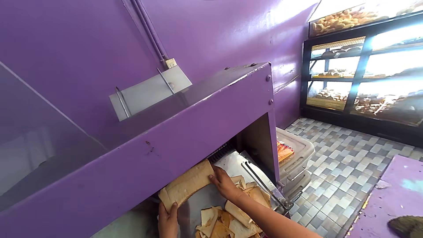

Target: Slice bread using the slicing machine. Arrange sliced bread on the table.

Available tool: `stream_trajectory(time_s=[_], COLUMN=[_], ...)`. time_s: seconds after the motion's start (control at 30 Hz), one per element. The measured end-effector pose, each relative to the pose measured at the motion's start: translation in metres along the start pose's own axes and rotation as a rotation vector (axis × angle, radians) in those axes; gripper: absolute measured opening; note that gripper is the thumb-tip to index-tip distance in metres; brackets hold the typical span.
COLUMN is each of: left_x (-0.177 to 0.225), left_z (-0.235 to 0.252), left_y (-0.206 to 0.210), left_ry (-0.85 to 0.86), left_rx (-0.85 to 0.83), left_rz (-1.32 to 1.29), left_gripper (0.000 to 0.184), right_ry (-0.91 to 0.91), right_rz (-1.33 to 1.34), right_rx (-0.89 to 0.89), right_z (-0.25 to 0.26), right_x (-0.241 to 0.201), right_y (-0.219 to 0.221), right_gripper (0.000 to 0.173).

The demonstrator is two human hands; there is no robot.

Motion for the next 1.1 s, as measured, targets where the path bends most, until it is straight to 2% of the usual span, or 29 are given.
stream_trajectory(time_s=[0.43, 0.83, 0.97, 1.1], left_x=[-0.002, -0.007, -0.008, -0.011], left_z=[-0.006, -0.023, -0.028, -0.032], left_y=[0.001, -0.001, 0.0, 0.004], left_ry=[-0.034, -0.052, -0.018, 0.029], left_rx=[-0.004, -0.038, -0.03, -0.035], left_rz=[0.079, -0.036, -0.108, -0.137], left_gripper=[0.064, 0.065, 0.066, 0.067], right_ry=[0.062, 0.101, 0.102, 0.159], right_rz=[0.092, 0.156, 0.176, 0.149], right_rx=[-0.051, -0.039, -0.027, 0.017], right_z=[-0.001, -0.017, -0.027, -0.05], right_x=[0.008, 0.006, 0.008, 0.011], right_y=[-0.003, 0.0, 0.01, 0.017], right_gripper=[0.049, 0.047, 0.052, 0.065])
Point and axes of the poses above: each hand's wrist, its own z-axis towards the middle knuckle, its own y-axis out of the palm, x = y × z, the point moved 3 cm from there along z, towards the middle knuckle, and after that the axes turned 9 degrees about z, right-handed, at the moved point
